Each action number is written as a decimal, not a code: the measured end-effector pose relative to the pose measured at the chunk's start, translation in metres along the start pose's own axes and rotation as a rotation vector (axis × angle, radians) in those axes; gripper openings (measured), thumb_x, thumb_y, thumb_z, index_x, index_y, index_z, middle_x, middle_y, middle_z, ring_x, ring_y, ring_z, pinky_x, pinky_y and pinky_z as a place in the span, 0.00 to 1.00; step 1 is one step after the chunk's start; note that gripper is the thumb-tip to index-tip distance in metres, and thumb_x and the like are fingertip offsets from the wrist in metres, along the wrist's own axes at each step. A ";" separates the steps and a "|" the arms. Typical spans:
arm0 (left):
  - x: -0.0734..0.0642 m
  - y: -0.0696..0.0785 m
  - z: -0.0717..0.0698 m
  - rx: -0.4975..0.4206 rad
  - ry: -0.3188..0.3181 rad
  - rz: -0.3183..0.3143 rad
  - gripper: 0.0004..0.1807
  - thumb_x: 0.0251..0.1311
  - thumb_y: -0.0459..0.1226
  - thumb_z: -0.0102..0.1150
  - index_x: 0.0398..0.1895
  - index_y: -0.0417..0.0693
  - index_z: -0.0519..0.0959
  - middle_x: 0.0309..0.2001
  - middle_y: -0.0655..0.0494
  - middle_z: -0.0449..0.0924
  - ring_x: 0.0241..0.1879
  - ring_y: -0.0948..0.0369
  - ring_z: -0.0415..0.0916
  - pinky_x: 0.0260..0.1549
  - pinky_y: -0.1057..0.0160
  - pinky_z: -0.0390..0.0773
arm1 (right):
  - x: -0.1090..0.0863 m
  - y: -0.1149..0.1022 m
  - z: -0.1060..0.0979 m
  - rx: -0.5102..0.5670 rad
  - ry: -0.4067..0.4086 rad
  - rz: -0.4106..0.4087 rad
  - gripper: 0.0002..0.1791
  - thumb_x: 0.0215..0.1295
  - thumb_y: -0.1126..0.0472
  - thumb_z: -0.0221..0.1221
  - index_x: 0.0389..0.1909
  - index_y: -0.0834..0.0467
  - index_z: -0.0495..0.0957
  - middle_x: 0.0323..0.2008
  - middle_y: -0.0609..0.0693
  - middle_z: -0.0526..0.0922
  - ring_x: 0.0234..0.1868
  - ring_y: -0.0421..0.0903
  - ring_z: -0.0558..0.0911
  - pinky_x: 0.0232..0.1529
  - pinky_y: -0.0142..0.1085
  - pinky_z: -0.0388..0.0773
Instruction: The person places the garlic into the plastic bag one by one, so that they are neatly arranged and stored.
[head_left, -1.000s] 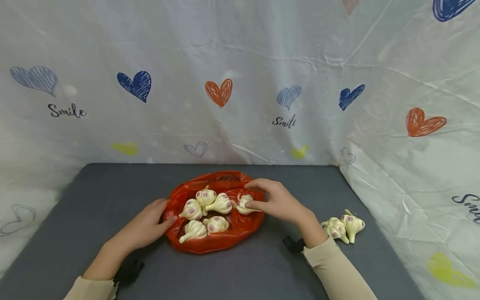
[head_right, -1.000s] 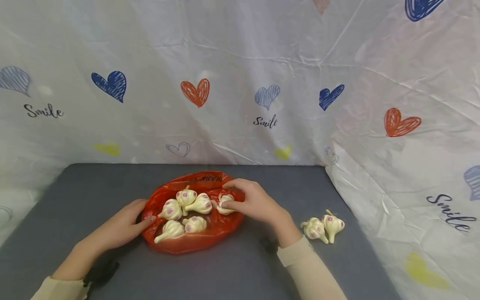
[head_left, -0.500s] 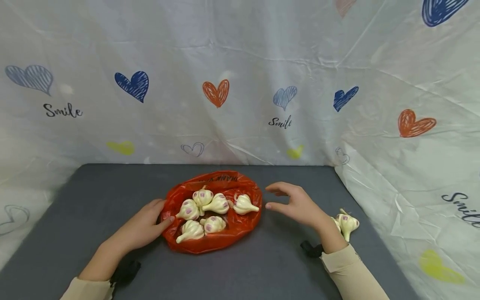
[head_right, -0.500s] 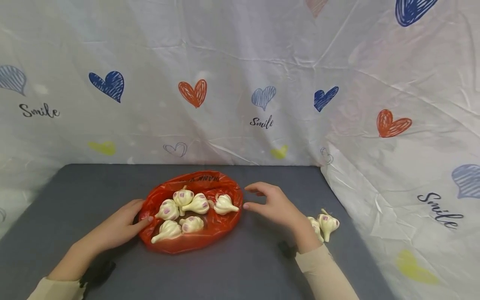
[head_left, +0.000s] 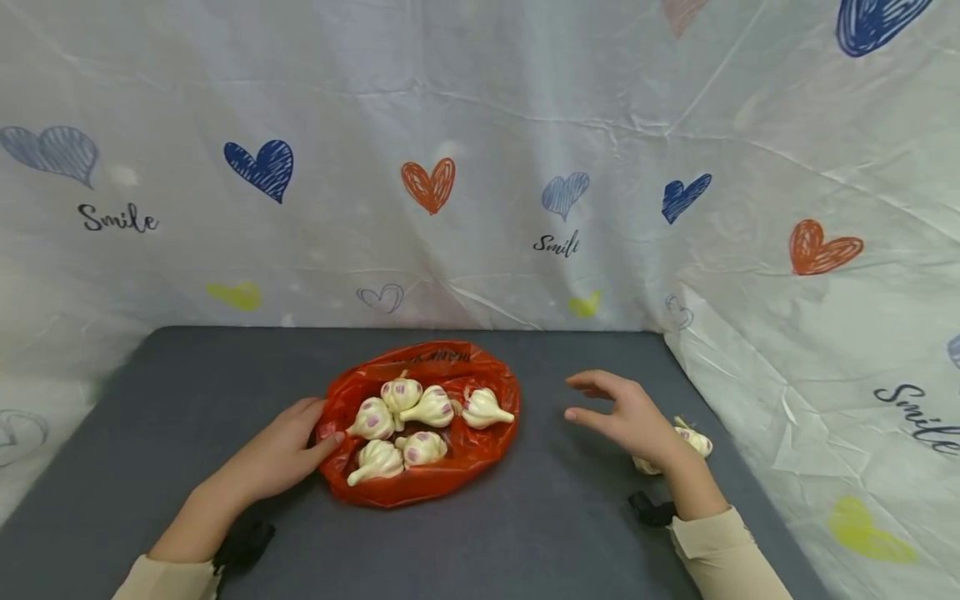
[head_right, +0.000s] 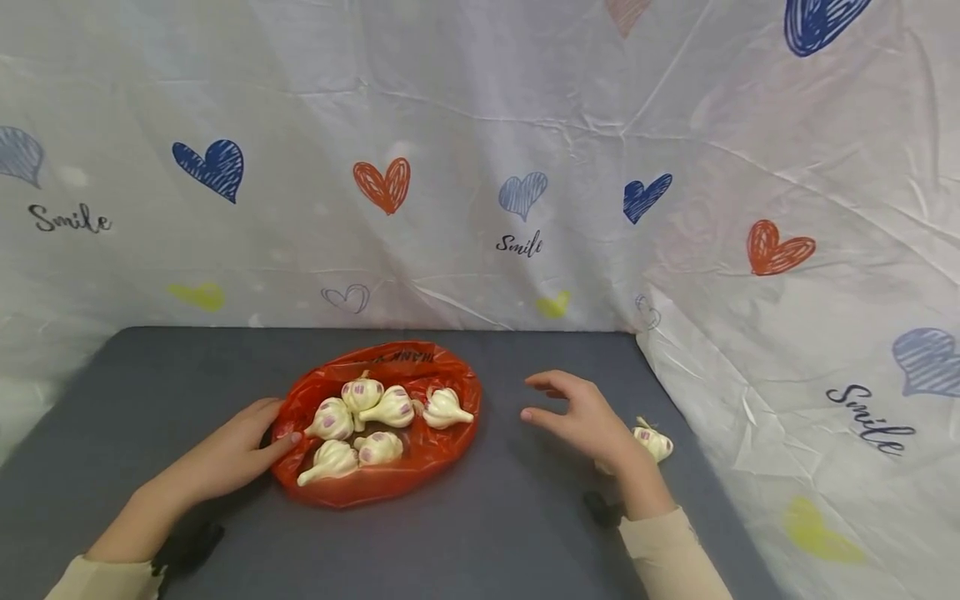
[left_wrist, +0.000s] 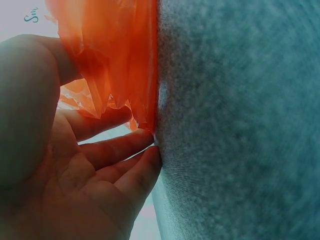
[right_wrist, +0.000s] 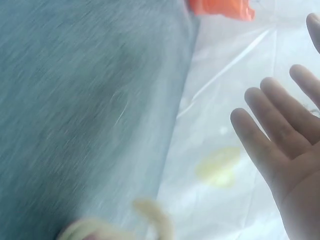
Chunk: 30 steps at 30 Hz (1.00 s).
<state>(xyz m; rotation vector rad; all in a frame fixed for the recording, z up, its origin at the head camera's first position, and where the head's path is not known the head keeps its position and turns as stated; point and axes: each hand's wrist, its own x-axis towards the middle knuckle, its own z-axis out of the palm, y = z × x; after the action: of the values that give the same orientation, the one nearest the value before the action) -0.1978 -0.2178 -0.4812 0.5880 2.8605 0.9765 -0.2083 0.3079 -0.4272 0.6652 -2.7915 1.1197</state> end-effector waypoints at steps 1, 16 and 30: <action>0.000 0.000 0.000 0.002 -0.001 -0.001 0.35 0.80 0.52 0.63 0.74 0.32 0.72 0.69 0.34 0.75 0.66 0.38 0.76 0.63 0.33 0.79 | -0.003 0.003 -0.001 -0.006 0.007 0.007 0.26 0.71 0.49 0.75 0.67 0.47 0.83 0.64 0.48 0.85 0.66 0.60 0.84 0.64 0.63 0.80; 0.000 0.002 0.000 0.009 -0.008 -0.002 0.35 0.80 0.51 0.63 0.75 0.33 0.72 0.69 0.35 0.75 0.67 0.38 0.76 0.63 0.33 0.78 | -0.048 0.025 -0.013 -0.064 0.053 0.141 0.29 0.73 0.47 0.73 0.69 0.53 0.81 0.65 0.56 0.85 0.67 0.61 0.82 0.62 0.63 0.81; -0.001 0.003 0.000 0.008 0.014 0.015 0.33 0.80 0.50 0.64 0.73 0.33 0.73 0.68 0.35 0.75 0.66 0.38 0.76 0.62 0.33 0.79 | -0.077 0.034 -0.031 -0.158 0.051 0.205 0.29 0.75 0.45 0.71 0.70 0.55 0.82 0.64 0.52 0.86 0.66 0.57 0.83 0.61 0.50 0.82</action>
<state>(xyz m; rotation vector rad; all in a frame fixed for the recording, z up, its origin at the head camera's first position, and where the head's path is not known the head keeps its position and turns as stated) -0.1961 -0.2159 -0.4793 0.6068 2.8777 0.9755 -0.1563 0.3787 -0.4428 0.3385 -2.9164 0.9146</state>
